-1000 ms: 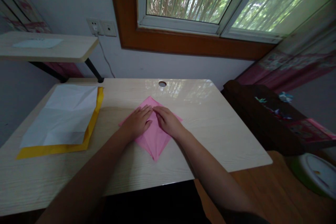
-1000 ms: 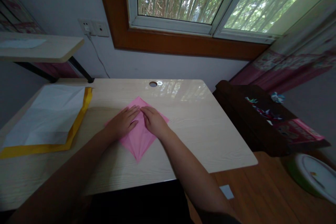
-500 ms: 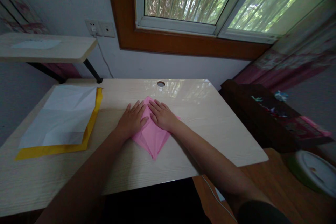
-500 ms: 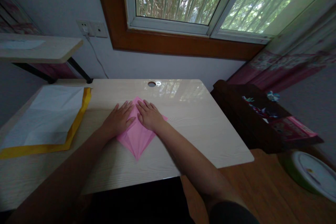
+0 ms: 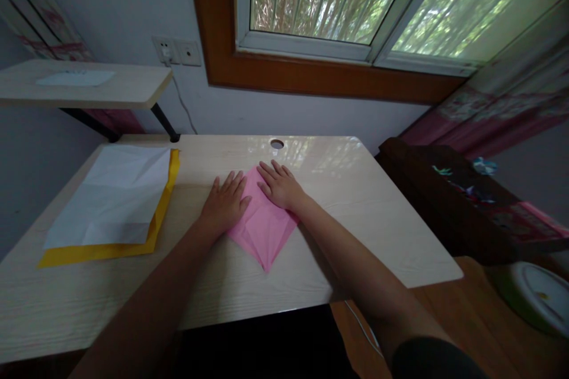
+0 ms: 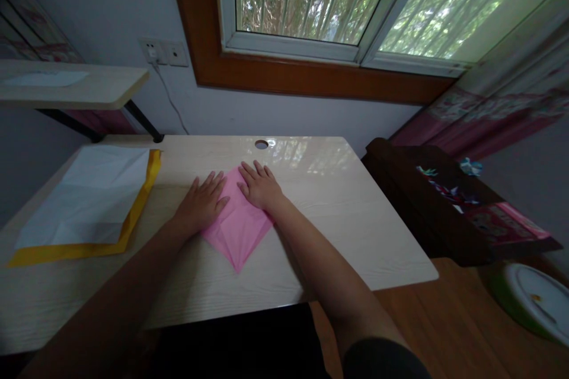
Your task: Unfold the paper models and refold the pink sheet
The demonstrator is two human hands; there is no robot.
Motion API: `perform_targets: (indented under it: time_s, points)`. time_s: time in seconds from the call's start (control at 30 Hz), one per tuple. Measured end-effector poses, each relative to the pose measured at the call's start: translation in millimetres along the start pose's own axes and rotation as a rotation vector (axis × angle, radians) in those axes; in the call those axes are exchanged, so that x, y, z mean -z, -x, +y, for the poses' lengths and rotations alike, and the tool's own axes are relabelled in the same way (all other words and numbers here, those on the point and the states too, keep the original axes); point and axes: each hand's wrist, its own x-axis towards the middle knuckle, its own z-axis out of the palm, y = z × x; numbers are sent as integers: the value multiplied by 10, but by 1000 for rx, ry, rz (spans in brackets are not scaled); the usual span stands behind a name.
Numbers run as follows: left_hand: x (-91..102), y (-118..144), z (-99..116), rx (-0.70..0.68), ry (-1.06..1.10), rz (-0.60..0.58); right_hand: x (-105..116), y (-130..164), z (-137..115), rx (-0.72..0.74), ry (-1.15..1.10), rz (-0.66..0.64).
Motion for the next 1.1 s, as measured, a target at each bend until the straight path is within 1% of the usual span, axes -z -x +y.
perform_targets:
  time_s: [0.27,0.47,0.67,0.83,0.97,1.03,1.1]
  points:
    - [22,24,2,25,16,22,33,45,92,-72,42,-9]
    - [19,27,-30,64,15,17,36,138,197,-111,63,14]
    - [16,27,-139,142,5,7,50,308,362,-170,85,26]
    - [13,26,-258,206,11,24,76,463,505,-210,69,60]
    - [23,12,-307,239,32,62,98,532,571,-208,-15,87]
    - [51,3,-313,246,49,112,121,551,577,-222,-73,123]
    - [96,-3,-307,235,71,187,161,565,552,-230,-121,174]
